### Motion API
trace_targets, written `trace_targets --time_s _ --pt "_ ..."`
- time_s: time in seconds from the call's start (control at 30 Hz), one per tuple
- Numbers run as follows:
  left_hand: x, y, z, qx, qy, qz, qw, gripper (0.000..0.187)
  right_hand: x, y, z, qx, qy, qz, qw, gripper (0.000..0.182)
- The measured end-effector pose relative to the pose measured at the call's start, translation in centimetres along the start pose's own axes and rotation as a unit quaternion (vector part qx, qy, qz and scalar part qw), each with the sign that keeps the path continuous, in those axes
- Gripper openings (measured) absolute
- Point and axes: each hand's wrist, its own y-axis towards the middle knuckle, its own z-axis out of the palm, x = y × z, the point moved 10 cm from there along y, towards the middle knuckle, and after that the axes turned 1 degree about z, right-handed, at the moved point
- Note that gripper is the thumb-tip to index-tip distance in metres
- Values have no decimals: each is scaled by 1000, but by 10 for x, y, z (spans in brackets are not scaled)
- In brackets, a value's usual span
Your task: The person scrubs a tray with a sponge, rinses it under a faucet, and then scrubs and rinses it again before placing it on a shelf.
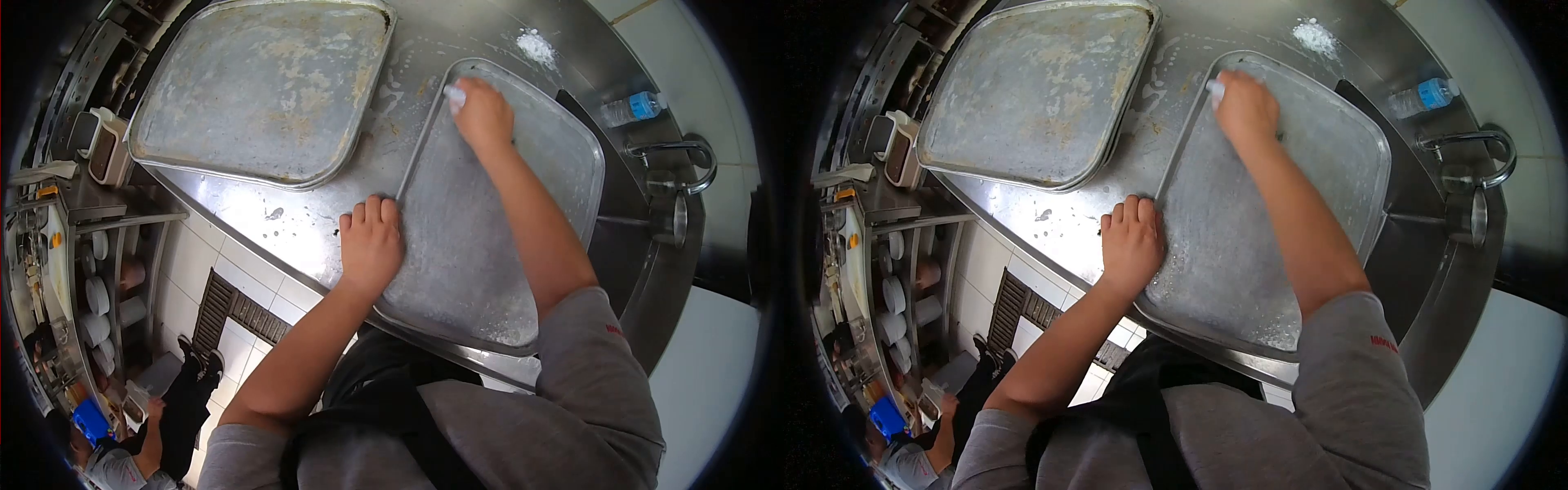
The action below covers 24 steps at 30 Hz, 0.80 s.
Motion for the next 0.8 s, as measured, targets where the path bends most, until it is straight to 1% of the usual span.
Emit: trace_targets --time_s 0.07,0.1,0.13,0.2,0.23,0.3,0.33,0.4,0.43,0.47,0.53,0.57,0.6,0.67,0.7,0.73,0.8 --pt "-1 -2 0 3 0 0 1000 11 -31 32 4 -2 -34 85 996 23" --pt "0 0 0 1 1 1 1000 11 -31 38 1 -17 -38 107 993 22" --pt "0 -1 -1 2 1 1 1000 11 -26 30 1 -16 -37 108 993 22" --pt "0 1 0 9 1 -4 1000 10 -14 11 13 40 -16 101 994 20" --pt "1 2 -1 6 -1 -8 1000 10 -15 14 13 40 -17 96 994 20" --pt "1 0 -1 8 0 -4 1000 11 -15 15 10 28 -46 22 998 20" --pt "1 -2 0 10 0 -8 1000 11 -22 20 13 31 -46 19 998 20" --pt "-1 0 -2 -2 -11 5 1000 14 -36 41 7 -17 -75 45 996 19" --pt "0 -1 -2 -2 -12 3 1000 14 -29 30 6 -13 -46 85 995 18" --pt "0 -1 -2 0 -15 2 1000 14 -18 14 2 -13 -47 83 995 18" --pt "2 0 -2 -2 -18 -2 1000 14 12 -9 5 -7 -14 -9 1000 14" --pt "2 -3 -1 5 -17 -3 1000 14 7 -4 4 -16 -36 -21 999 15" --pt "2 -2 0 9 -15 -2 1000 15 -3 13 6 -16 -36 -22 999 15" --pt "1 -3 1 5 -11 -6 1000 13 -24 42 9 -19 -71 10 997 20" --pt "2 -2 -1 -1 -5 -8 1000 12 -23 39 11 5 -94 54 994 24" --pt "2 -3 0 0 -5 -7 1000 12 -19 28 13 5 -94 55 994 24" --pt "3 -2 0 1 -6 -7 1000 12 -4 7 14 -1 -69 27 997 26"
